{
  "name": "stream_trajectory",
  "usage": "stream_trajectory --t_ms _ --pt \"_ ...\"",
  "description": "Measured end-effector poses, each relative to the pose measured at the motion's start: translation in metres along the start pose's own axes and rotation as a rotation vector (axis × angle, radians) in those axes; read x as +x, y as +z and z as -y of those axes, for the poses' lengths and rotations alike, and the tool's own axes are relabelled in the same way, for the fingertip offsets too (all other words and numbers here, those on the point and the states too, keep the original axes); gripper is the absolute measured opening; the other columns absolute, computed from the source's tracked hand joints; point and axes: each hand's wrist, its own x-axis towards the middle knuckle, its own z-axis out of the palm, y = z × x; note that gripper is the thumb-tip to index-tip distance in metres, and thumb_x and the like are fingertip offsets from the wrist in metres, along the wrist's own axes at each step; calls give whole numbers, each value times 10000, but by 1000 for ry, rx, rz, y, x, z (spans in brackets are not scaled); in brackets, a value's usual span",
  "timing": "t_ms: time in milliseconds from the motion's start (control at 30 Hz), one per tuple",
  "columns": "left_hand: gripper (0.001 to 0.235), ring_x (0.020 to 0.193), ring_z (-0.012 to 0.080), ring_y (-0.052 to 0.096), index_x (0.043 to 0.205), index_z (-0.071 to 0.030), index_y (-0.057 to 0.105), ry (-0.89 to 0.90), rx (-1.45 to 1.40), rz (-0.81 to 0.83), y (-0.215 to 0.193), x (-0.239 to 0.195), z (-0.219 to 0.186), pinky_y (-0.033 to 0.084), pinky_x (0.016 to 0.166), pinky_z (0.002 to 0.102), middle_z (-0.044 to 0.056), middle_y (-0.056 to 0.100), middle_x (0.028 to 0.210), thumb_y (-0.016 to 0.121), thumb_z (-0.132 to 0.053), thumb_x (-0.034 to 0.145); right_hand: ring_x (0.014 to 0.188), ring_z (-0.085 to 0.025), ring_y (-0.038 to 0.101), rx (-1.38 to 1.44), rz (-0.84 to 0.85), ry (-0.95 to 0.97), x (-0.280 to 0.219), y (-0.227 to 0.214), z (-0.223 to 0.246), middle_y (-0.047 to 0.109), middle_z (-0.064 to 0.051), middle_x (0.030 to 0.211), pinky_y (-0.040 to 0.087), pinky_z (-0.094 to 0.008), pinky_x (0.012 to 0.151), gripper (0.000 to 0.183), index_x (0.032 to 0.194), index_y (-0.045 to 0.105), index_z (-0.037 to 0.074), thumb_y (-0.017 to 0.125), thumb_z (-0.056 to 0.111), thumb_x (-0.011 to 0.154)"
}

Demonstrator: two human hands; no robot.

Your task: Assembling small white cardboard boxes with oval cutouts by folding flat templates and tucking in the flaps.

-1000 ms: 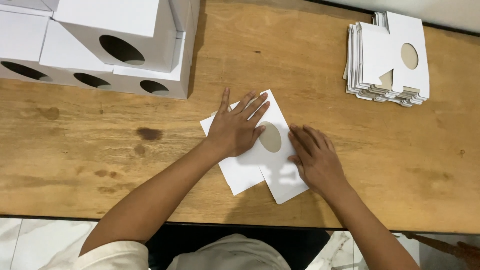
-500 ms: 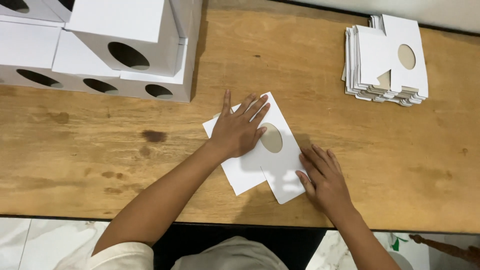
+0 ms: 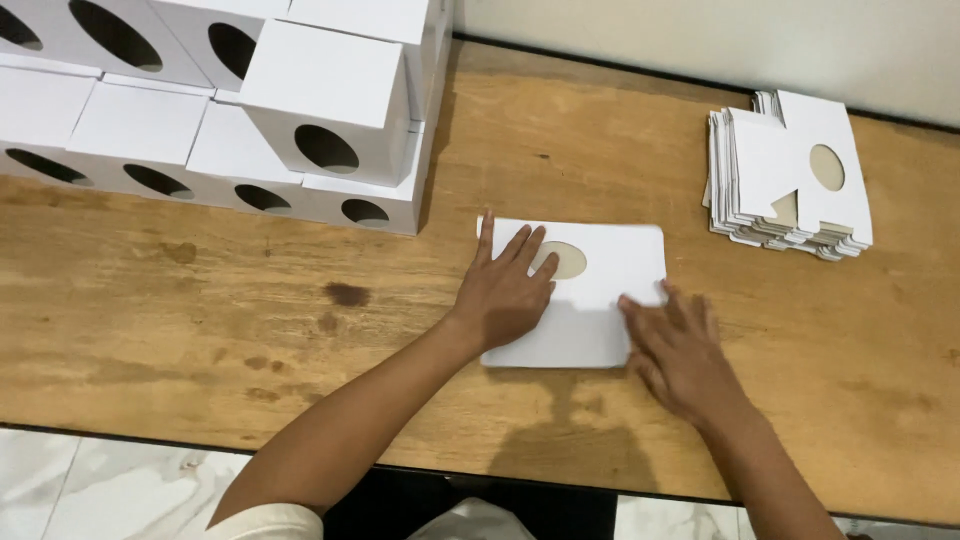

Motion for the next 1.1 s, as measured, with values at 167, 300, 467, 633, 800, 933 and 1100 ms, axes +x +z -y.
stream_trajectory --t_ms 167,300,467,633,800,933,1100 --pt "583 970 300 494 1018 -61 625 47 41 -453 43 4 5 318 888 493 141 478 995 634 -576 745 1436 -407 185 7 32 210 59 -22 -20 423 -26 1465 166 -639 1110 482 1368 481 281 395 508 951" --pt "595 1316 343 405 1263 -131 534 212 -42 -403 23 -11 3 273 1035 573 204 371 1430 654 -479 795 1210 -289 543 105 -446 15 84 -15 -8 632 -84 1156 354 -432 1110 250 1093 689 130 677 256 878" --pt "521 1177 302 482 1190 -187 619 91 61 -415 32 -9 1 327 955 445 199 482 1269 616 -540 806 1079 -227 591 235 -481 121 78 3 2 648 8 1031 430 -359 991 175 995 726 169 719 285 864" --pt "530 979 306 522 934 -66 603 22 69 -566 37 -7 1 346 837 405 202 538 1016 712 -527 696 1111 -285 580 363 -345 145 74 7 6 637 -58 1109 445 -390 968 315 1103 702 167 730 280 810" --pt "563 1363 275 392 1073 -68 561 192 39 -236 25 -3 5 243 1132 487 215 412 1413 543 -564 808 1140 -283 568 414 -180 204 81 -7 10 626 -81 1119 438 -383 985 308 1139 692 151 688 267 853" --pt "711 1050 273 536 1155 -102 613 237 57 -407 34 -2 -3 371 885 404 173 523 1098 567 -668 727 1194 -283 514 324 -132 191 80 -1 8 592 -68 1167 390 -411 1035 339 1220 637 174 580 322 921" --pt "854 1427 308 258 1355 -33 477 240 -10 -204 16 -6 -7 140 1146 531 208 351 1489 470 -672 789 1156 -305 451 130 -67 113 85 -1 12 495 -64 1149 369 -428 937 409 1315 549 252 519 228 909"
